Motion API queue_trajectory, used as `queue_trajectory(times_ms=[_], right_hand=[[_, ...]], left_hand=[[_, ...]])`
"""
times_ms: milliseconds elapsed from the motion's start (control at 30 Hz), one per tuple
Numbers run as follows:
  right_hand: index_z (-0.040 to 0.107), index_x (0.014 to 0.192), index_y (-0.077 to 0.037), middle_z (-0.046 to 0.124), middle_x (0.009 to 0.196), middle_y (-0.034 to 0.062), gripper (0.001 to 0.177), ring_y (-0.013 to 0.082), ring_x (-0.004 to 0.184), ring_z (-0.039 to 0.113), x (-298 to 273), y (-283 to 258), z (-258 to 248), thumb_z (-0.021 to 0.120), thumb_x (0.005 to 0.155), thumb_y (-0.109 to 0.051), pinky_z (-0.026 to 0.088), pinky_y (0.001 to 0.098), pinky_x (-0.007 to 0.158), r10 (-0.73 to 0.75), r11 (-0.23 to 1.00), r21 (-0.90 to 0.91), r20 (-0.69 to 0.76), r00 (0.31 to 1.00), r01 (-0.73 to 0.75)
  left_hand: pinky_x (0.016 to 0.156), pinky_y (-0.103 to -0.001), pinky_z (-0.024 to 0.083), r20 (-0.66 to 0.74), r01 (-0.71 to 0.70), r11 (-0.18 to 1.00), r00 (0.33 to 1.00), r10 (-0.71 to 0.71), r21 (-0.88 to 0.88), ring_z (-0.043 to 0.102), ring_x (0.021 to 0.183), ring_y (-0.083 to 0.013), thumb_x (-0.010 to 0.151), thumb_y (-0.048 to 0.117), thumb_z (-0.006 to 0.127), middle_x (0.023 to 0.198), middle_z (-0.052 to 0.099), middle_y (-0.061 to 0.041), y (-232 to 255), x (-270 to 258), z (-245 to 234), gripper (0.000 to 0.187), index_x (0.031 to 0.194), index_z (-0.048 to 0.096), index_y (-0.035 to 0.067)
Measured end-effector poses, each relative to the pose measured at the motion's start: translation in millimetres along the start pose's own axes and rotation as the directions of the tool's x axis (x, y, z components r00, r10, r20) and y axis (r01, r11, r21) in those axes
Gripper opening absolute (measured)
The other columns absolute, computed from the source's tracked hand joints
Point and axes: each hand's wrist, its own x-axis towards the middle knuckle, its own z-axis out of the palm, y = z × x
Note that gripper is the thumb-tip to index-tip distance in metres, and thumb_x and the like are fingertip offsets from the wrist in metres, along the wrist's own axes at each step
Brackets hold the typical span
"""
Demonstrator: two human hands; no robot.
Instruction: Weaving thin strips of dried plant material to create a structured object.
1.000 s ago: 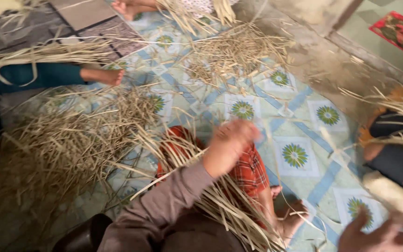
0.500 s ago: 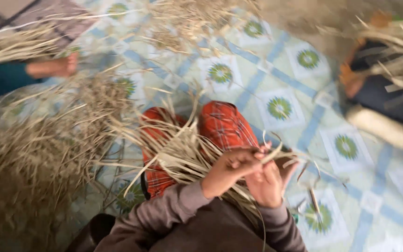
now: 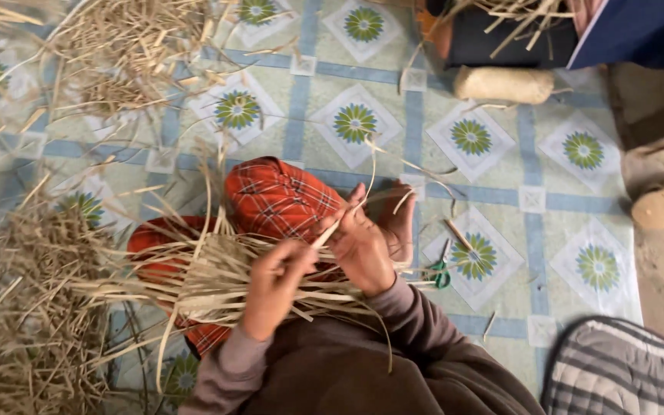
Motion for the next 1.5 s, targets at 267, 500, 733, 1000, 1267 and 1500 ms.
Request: queue_trajectory(times_ms=[267,500,733,1000,1267,1500], right_hand=[[0.058,0.111,-0.014,0.067,0.1,0.0015,0.034,0.0204,0.104,0.065,29.6,-72.3,-95.8,0.043,0.087,0.005,0.046,0.0409,0.108,-0.165,0.932,0.312,-0.083,0.983,0.183],[0.068,0.114,-0.015,0.072,0.114,0.0001,0.012,0.0179,0.113,0.065,37.4,-90.5,-138.1,0.064,0.103,-0.02,0.048,0.0384,0.11,-0.276,0.921,0.253,-0.111,0.955,0.296],[0.037,0.145,0.021,0.043,0.143,0.0374,0.051,0.0469,0.122,0.06,-10.2,-46.5,-24.4,0.053,0.104,-0.004,0.054,0.0489,0.107,0.117,0.965,0.201,0.251,0.961,-0.17],[0.049,0.146,0.007,0.059,0.119,0.0091,0.051,0.0174,0.101,0.054,-43.1,-23.9,11.2,0.055,0.111,-0.029,0.047,0.0327,0.096,0.23,0.973,-0.08,0.447,0.864,-0.217],[0.066,0.122,0.003,0.061,0.138,0.0182,0.027,0.0213,0.107,0.066,-39.8,-17.8,12.7,0.055,0.11,-0.019,0.051,0.0324,0.09,0.164,0.986,-0.051,0.384,0.909,-0.156],[0.063,0.092,-0.01,0.069,0.096,0.0096,0.051,0.0323,0.12,0.062,5.3,-72.2,-40.4,0.033,0.064,0.02,0.045,0.0564,0.112,-0.023,0.965,0.263,-0.011,1.0,0.025]], left_hand=[[0.088,-0.032,0.055,-0.121,-0.126,0.562,0.992,0.047,-0.818,0.069,0.114,-0.0309,0.1,0.006,0.065,0.116,0.074,-0.016,23.9,-55.3,-140.7,0.015,0.108,0.078,0.005],[0.072,-0.011,0.035,-0.326,-0.238,0.552,0.943,-0.066,-0.799,0.046,0.071,0.005,0.125,0.034,0.057,0.084,0.064,0.018,-19.9,-76.8,-205.3,0.026,0.116,0.081,0.034],[0.089,-0.037,0.061,-0.091,-0.119,0.475,0.993,0.08,-0.872,0.073,0.098,-0.0268,0.103,0.006,0.067,0.117,0.074,-0.018,37.0,-13.5,-46.2,0.017,0.118,0.073,0.0],[0.078,-0.029,0.055,0.106,0.177,0.807,0.984,-0.141,-0.564,0.065,0.085,-0.0171,0.098,0.0,0.061,0.1,0.07,-0.012,12.5,-11.5,12.4,0.015,0.11,0.069,-0.005],[0.067,-0.027,0.054,0.125,0.37,0.886,0.929,-0.349,-0.28,0.063,0.074,-0.0161,0.094,0.009,0.065,0.092,0.074,-0.012,8.8,-13.6,12.6,0.025,0.114,0.072,-0.006],[0.061,-0.025,0.04,0.121,0.009,0.769,0.989,0.088,-0.639,0.046,0.069,-0.0114,0.107,0.015,0.052,0.09,0.061,-0.005,32.3,-20.1,-59.9,0.025,0.116,0.071,0.001]])
